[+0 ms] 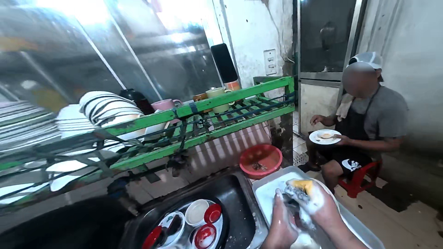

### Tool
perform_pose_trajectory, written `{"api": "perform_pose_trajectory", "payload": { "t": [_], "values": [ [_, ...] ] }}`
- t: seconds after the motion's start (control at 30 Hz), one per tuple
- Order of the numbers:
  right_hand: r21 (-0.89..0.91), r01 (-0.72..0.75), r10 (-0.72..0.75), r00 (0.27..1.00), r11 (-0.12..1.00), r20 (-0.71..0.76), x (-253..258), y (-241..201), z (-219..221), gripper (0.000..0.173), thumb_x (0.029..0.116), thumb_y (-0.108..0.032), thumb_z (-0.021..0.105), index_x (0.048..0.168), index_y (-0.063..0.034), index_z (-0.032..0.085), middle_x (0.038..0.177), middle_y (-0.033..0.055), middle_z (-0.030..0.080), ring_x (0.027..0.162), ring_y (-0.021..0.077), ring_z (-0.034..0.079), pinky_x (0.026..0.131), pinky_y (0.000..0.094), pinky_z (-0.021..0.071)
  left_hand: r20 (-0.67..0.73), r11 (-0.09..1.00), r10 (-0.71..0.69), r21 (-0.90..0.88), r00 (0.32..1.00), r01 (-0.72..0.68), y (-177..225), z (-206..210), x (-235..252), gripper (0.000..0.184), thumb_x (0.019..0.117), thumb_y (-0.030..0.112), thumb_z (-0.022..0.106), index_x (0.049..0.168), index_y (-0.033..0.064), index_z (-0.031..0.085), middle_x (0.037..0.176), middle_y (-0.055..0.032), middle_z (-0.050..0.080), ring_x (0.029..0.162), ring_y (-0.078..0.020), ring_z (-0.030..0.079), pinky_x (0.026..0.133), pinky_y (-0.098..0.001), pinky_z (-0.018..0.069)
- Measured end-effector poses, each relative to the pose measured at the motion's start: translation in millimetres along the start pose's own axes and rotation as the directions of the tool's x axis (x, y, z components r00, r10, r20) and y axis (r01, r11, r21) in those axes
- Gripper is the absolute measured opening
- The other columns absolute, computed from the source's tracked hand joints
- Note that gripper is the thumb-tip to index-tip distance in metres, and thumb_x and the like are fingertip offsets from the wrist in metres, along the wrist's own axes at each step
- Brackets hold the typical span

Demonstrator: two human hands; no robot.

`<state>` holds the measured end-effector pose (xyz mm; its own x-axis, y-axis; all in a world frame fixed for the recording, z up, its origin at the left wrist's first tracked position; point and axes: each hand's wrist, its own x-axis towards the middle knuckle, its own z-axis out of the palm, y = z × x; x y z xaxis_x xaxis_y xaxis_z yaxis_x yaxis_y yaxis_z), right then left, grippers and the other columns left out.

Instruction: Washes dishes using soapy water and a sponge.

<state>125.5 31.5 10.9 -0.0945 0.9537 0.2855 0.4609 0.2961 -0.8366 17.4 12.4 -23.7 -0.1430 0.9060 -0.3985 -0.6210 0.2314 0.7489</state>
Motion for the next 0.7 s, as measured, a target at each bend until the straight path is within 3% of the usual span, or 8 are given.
{"api": "perform_pose_trajectory", "payload": {
  "t": [0.07, 0.17, 0.23, 0.33, 0.4, 0.47, 0.6, 0.7],
  "values": [
    [0.192, -0.233, 0.212, 0.969, 0.953, 0.123, 0, 6, -3, 0.048, 0.0923, -0.027, 0.072, 0.131, -0.0019, 0.061, 0.121, 0.0117, 0.069, 0.113, 0.0168, 0.066, 0.1, 0.0376, 0.0534, -0.025, 0.987, -0.104, -0.123, 0.994, 0.101, 12, 4, 3, 0.038, 0.108, 0.043, 0.035, 0.108, 0.0098, 0.054, 0.082, -0.0098, 0.062, 0.071, -0.0224, 0.064, 0.06, -0.0404, 0.055],
    [0.116, -0.365, 0.338, 0.919, 0.924, 0.201, 11, 26, 1, 0.057, 0.0939, -0.033, 0.071, 0.14, -0.0025, 0.055, 0.128, 0.0158, 0.066, 0.12, 0.0224, 0.063, 0.106, 0.0425, 0.0496, 0.029, 0.992, -0.024, -0.125, 0.999, 0.027, 12, 1, 9, 0.029, 0.1069, 0.027, 0.043, 0.109, 0.0031, 0.059, 0.085, -0.0143, 0.065, 0.072, -0.0248, 0.066, 0.061, -0.0409, 0.0576],
    [-0.018, -0.329, 0.325, 0.92, 0.944, 0.221, 8, 29, 8, 0.059, 0.0935, -0.034, 0.074, 0.138, 0.0003, 0.057, 0.131, 0.0201, 0.065, 0.124, 0.0294, 0.061, 0.11, 0.0467, 0.0463, 0.053, 0.998, 0.046, -0.04, 0.998, -0.044, 2, 5, 7, 0.033, 0.1095, 0.029, 0.041, 0.115, 0.0032, 0.061, 0.09, -0.0122, 0.066, 0.077, -0.0207, 0.066, 0.067, -0.0374, 0.0574],
    [-0.089, -0.153, 0.174, 0.936, 0.984, 0.307, -20, 15, 12, 0.053, 0.0929, -0.02, 0.07, 0.139, 0.004, 0.058, 0.137, 0.0244, 0.061, 0.131, 0.0347, 0.057, 0.115, 0.0485, 0.042, 0.062, 0.984, 0.149, 0.089, 0.987, -0.154, 0, 1, 8, 0.038, 0.1112, 0.026, 0.035, 0.126, -0.0003, 0.059, 0.103, -0.0126, 0.066, 0.091, -0.0189, 0.065, 0.08, -0.0364, 0.0555],
    [-0.211, 0.003, 0.094, 0.888, 0.978, 0.449, -29, 11, 6, 0.05, 0.0946, -0.021, 0.067, 0.139, 0.0016, 0.059, 0.141, 0.024, 0.058, 0.136, 0.0374, 0.052, 0.117, 0.0504, 0.0389, 0.054, 0.992, 0.126, -0.032, 0.991, -0.124, 11, -3, 12, 0.028, 0.1076, 0.018, 0.04, 0.111, -0.0006, 0.061, 0.089, -0.0124, 0.067, 0.079, -0.0196, 0.068, 0.07, -0.0349, 0.0584],
    [-0.35, 0.113, 0.087, 0.857, 0.93, 0.508, -29, 16, -1, 0.048, 0.0954, -0.023, 0.067, 0.138, -0.0023, 0.061, 0.142, 0.024, 0.058, 0.137, 0.041, 0.05, 0.115, 0.0539, 0.0398, 0.097, 0.991, 0.086, -0.108, 0.991, -0.076, 18, -11, 15, 0.027, 0.1069, 0.017, 0.041, 0.107, -0.0007, 0.061, 0.087, -0.0144, 0.067, 0.076, -0.0227, 0.068, 0.066, -0.0368, 0.0583],
    [-0.473, 0.141, 0.025, 0.944, 0.87, 0.329, -19, 36, 0, 0.043, 0.0953, -0.028, 0.067, 0.127, 0.0002, 0.066, 0.13, 0.0245, 0.064, 0.126, 0.0427, 0.058, 0.105, 0.0547, 0.049, 0.112, 0.991, -0.057, -0.115, 0.992, 0.07, 9, -5, 4, 0.028, 0.1065, 0.022, 0.041, 0.106, 0.0024, 0.061, 0.084, -0.0137, 0.067, 0.073, -0.0242, 0.068, 0.062, -0.0402, 0.0585],
    [-0.345, 0.1, 0.028, 0.937, 0.933, 0.349, -22, 20, 9, 0.048, 0.0934, -0.025, 0.069, 0.133, 0.0013, 0.063, 0.137, 0.0242, 0.061, 0.132, 0.0403, 0.055, 0.112, 0.0527, 0.0436, 0.128, 0.99, -0.063, -0.121, 0.99, 0.078, 2, -6, 2, 0.03, 0.1085, 0.025, 0.038, 0.109, 0.0045, 0.06, 0.088, -0.0114, 0.067, 0.08, -0.0214, 0.068, 0.07, -0.0392, 0.0585]
  ]
}}
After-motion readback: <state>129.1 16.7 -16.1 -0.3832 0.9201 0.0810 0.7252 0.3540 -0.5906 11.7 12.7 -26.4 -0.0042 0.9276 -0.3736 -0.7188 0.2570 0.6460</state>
